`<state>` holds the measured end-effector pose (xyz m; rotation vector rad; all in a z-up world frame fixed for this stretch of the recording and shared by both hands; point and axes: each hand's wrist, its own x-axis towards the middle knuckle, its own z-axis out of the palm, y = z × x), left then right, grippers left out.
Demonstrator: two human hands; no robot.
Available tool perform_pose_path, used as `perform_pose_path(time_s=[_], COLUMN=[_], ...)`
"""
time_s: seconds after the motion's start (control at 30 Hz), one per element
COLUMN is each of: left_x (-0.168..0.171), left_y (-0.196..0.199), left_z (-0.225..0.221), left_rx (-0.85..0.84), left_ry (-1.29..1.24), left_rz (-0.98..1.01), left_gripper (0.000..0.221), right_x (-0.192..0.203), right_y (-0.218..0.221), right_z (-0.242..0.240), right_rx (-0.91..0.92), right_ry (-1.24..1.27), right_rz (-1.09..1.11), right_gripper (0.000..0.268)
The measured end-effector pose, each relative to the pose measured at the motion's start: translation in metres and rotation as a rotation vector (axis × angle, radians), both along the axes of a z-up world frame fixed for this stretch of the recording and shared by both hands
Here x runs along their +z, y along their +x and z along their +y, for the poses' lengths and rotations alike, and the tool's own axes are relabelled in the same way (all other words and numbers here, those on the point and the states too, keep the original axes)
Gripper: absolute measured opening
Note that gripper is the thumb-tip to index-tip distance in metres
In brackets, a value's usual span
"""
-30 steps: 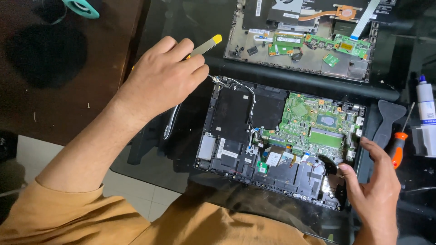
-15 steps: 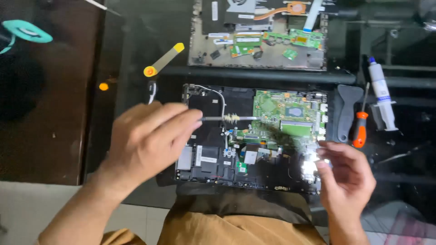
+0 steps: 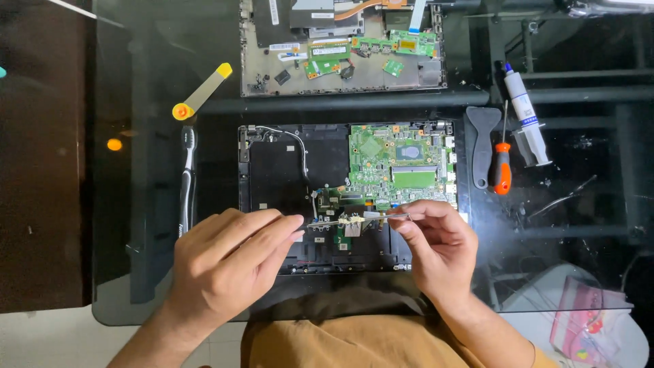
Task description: Repairing a laptop by manipulating the motherboard, connecting ribbon cables, and using a screwdriver.
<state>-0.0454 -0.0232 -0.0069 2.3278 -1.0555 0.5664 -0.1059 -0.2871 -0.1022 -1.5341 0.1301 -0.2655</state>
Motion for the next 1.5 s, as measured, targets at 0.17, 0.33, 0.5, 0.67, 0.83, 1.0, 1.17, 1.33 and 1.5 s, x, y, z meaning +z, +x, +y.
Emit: perform_pose_path(time_s=[0.17,0.33,0.5,0.67,0.83,1.0,1.17,1.33,1.5], left_x=[0.001,0.003,0.002,0.006,0.007,0.011,0.013,0.015,0.014], left_y=[-0.001,-0.002,-0.006,-0.007,-0.011,-0.013,-0.014,-0.016,-0.017], left_z=[0.0,-0.001,0.002,0.002,0.003,0.002,0.003,0.0,-0.001], left_rx=[0.006,0.001,0.033,0.026,0.019,0.01,0.016,0.01,0.01], left_ry=[0.012,0.011,0.043,0.037,0.031,0.044,0.046,0.04,0.025], left_rz=[0.008,0.003,-0.004,-0.027,0.0,-0.006,-0.002,0.001,0.017], left_gripper=[0.008,0.006,0.008,0.007,0.011,0.009,0.01,0.009,0.008], right_x=[0.0,-0.004,-0.006,-0.007,-0.022,-0.033,-0.031,-0.036,-0.037], right_y=[0.0,0.0,-0.002,0.0,-0.003,-0.005,-0.003,-0.005,-0.005], right_z=[0.003,0.002,0.0,-0.004,-0.007,-0.009,-0.008,-0.009,-0.009], right_rx=[-0.025,-0.015,0.003,0.072,0.138,0.135,0.177,0.155,0.152], right_ry=[0.058,0.098,0.131,0.279,0.616,0.747,0.765,0.751,0.712], right_rz=[0.001,-0.03,-0.012,-0.059,-0.002,0.034,0.013,0.021,-0.033], right_gripper=[0.019,0.01,0.013,0.011,0.013,0.007,0.008,0.007,0.006])
